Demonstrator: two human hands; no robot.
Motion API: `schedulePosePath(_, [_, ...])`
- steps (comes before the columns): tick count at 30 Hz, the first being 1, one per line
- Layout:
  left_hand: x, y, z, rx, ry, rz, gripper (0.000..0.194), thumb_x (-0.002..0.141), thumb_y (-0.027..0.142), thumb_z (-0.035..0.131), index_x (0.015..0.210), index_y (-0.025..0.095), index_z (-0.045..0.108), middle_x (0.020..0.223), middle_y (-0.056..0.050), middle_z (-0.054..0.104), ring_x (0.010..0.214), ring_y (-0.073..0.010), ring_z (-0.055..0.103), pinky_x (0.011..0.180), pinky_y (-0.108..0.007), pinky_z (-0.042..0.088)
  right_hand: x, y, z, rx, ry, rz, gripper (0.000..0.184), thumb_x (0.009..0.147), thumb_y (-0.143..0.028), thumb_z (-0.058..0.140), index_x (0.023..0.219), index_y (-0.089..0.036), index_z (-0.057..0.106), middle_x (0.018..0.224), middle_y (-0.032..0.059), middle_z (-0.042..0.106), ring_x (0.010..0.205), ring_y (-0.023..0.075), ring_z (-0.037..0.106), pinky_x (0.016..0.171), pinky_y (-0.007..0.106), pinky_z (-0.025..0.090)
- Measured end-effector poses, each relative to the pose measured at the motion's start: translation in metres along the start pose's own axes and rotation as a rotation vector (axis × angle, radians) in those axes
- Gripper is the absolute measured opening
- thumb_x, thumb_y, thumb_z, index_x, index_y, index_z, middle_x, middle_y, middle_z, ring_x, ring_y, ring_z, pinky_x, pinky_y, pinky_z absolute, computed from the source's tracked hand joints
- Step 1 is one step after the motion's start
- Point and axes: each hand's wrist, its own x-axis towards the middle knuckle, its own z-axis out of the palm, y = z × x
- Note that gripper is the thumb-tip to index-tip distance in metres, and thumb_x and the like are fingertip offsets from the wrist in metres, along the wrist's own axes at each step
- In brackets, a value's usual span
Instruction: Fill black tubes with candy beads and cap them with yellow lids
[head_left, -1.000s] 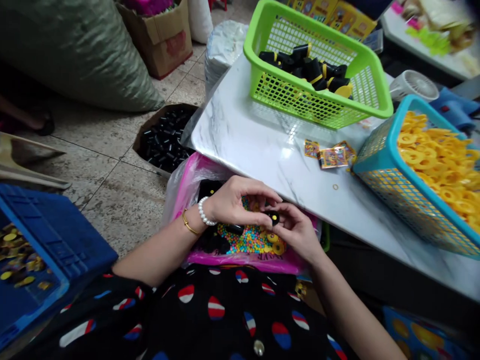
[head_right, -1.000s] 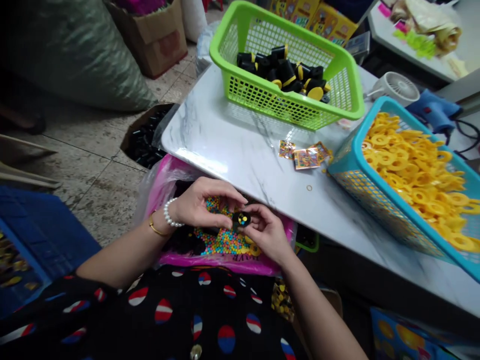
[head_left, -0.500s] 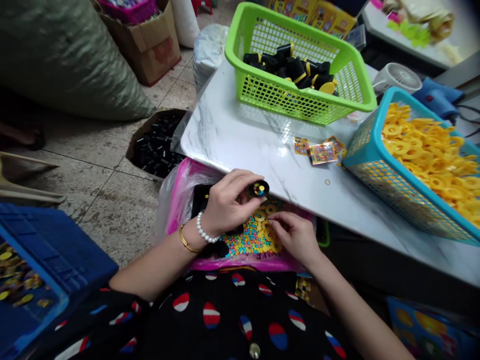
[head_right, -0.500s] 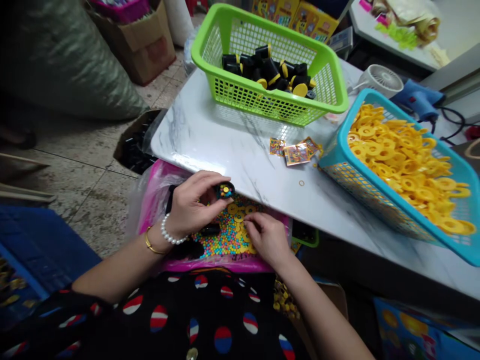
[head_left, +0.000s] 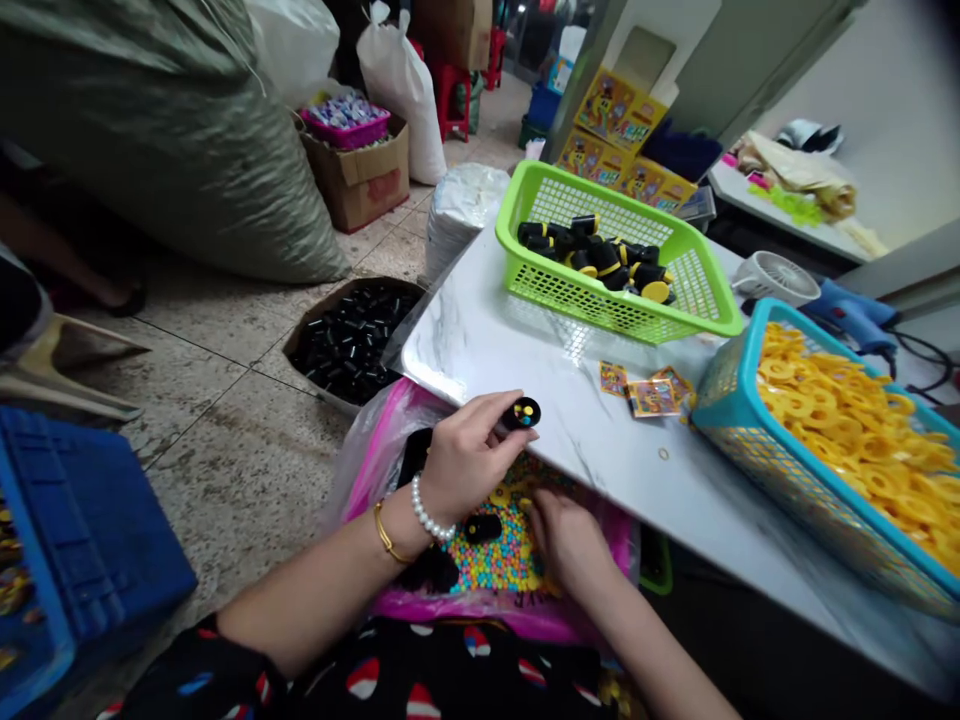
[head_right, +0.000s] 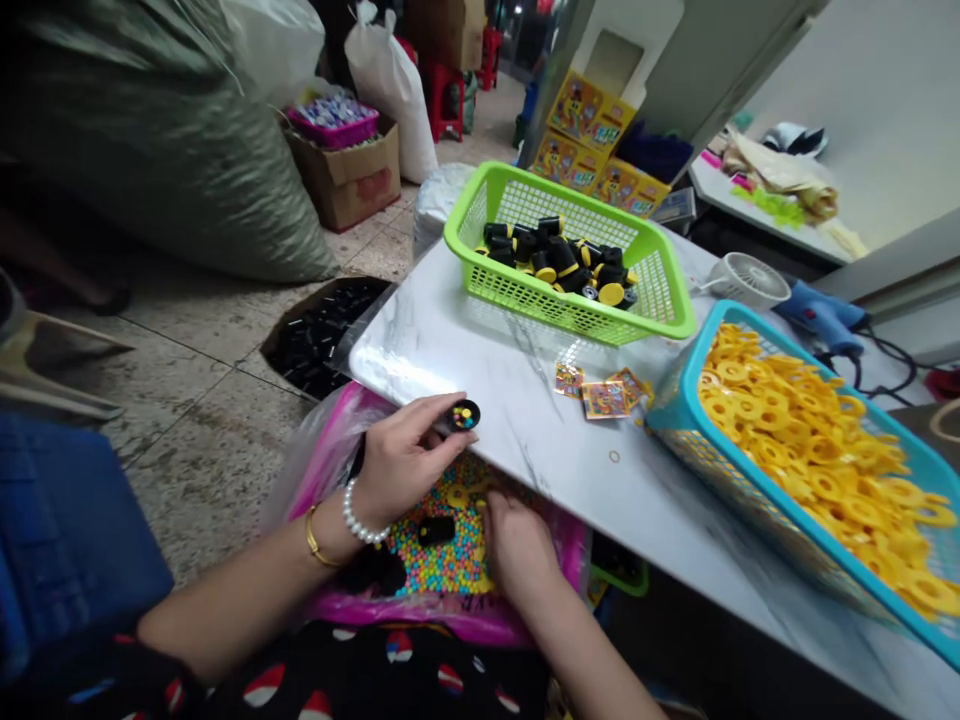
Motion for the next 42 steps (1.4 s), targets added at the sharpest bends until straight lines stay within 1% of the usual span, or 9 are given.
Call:
schedulePosePath(2, [0.0, 0.0, 0.0, -0.044, -0.009, -0.027, 0.031, 0.078, 0.021, 0.071, 0.108, 0.015, 0.067, 0.102, -0.008, 0.071, 0.065, -0.0094, 0.063, 0.061, -0.022, 0.058, -0.006, 0.008, -0.001, 0.066, -0.027, -0.004, 0.036, 0.089, -0.009, 0.042, 0.122, -0.007, 0.055, 0.083, 0.0136, 0.071, 0.073, 0.0216, 0.069, 0.064, 0.028, 0.05])
schedulePosePath(4, [0.0, 0.001, 0.0, -0.063, -0.005, -0.068, 0.03, 0.078, 0.022, 0.072, 0.107, 0.015, 0.068, 0.1, -0.007, 0.072, 0.057, -0.0073, 0.059, 0.057, -0.021, 0.057, -0.015, 0.011, -0.014, 0.217, -0.027, -0.053, 0.035, 0.086, -0.008, 0.045, 0.118, -0.009, 0.057, 0.082, 0.012, 0.071, 0.074, 0.0215, 0.069, 0.066, 0.03, 0.052])
schedulePosePath(8, [0.0, 0.007, -0.002, -0.053, -0.006, -0.126, 0.035, 0.078, 0.022, 0.072, 0.112, 0.015, 0.066, 0.098, -0.007, 0.072, 0.046, -0.0039, 0.053, 0.051, -0.02, 0.054, -0.025, 0.002, -0.073, 0.759, 0.097, -0.121, 0.014, 0.088, -0.024, 0.056, 0.097, -0.018, 0.066, 0.084, 0.0063, 0.07, 0.068, 0.0166, 0.068, 0.063, 0.028, 0.055])
schedulePosePath(13, [0.003, 0.01, -0.001, -0.06, -0.005, -0.082, 0.03, 0.079, 0.017, 0.068, 0.109, 0.015, 0.067, 0.099, -0.007, 0.073, 0.057, -0.0072, 0.06, 0.057, -0.021, 0.057, 0.016, -0.011, -0.13, 1.308, 0.155, 0.024, 0.021, 0.081, -0.032, 0.071, 0.096, -0.017, 0.067, 0.07, 0.0022, 0.069, 0.057, 0.012, 0.065, 0.055, 0.023, 0.056])
schedulePosePath(19, [0.006, 0.008, 0.0, -0.081, -0.015, -0.056, 0.029, 0.08, 0.012, 0.067, 0.108, 0.016, 0.067, 0.096, -0.005, 0.073, 0.075, -0.0123, 0.068, 0.072, -0.025, 0.06, 0.059, -0.012, -0.126, 1.441, 0.059, 0.09, 0.026, 0.071, -0.032, 0.08, 0.084, -0.014, 0.066, 0.07, 0.0024, 0.069, 0.052, 0.0091, 0.062, 0.05, 0.019, 0.053])
schedulePosePath(26, [0.005, 0.008, -0.001, -0.094, -0.019, -0.094, 0.031, 0.077, 0.012, 0.068, 0.108, 0.014, 0.066, 0.097, -0.007, 0.073, 0.072, -0.0127, 0.068, 0.069, -0.027, 0.06, 0.053, -0.016, -0.122, 1.458, 0.074, 0.136, 0.026, 0.072, -0.032, 0.08, 0.084, -0.015, 0.063, 0.068, 0.0009, 0.068, 0.047, 0.0066, 0.057, 0.046, 0.017, 0.046])
schedulePosePath(33, [0.01, 0.013, -0.001, -0.188, -0.124, -0.176, 0.022, 0.075, 0.008, 0.066, 0.095, 0.016, 0.069, 0.086, -0.003, 0.072, 0.059, -0.0098, 0.064, 0.06, -0.022, 0.057, 0.054, -0.022, -0.124, 1.334, 0.143, 0.126, 0.029, 0.073, -0.04, 0.077, 0.078, -0.017, 0.06, 0.054, -0.0033, 0.059, 0.041, 0.0082, 0.049, 0.04, 0.019, 0.04])
schedulePosePath(38, [0.01, 0.019, -0.002, -0.286, -0.16, -0.296, 0.031, 0.075, 0.01, 0.067, 0.105, 0.016, 0.068, 0.087, -0.003, 0.073, 0.056, -0.008, 0.063, 0.056, -0.019, 0.054, 0.051, -0.025, -0.121, 1.237, 0.237, 0.076, 0.027, 0.075, -0.04, 0.075, 0.08, -0.018, 0.061, 0.068, -0.0015, 0.062, 0.053, 0.0093, 0.052, 0.048, 0.02, 0.043])
schedulePosePath(42, [0.009, 0.018, -0.003, -0.253, -0.166, -0.244, 0.033, 0.078, 0.01, 0.064, 0.109, 0.018, 0.068, 0.089, -0.003, 0.073, 0.068, -0.0111, 0.067, 0.063, -0.021, 0.056, 0.048, -0.023, -0.113, 1.195, 0.335, 0.027, 0.022, 0.082, -0.038, 0.069, 0.085, -0.019, 0.061, 0.075, -0.0013, 0.059, 0.063, 0.0096, 0.053, 0.057, 0.02, 0.045])
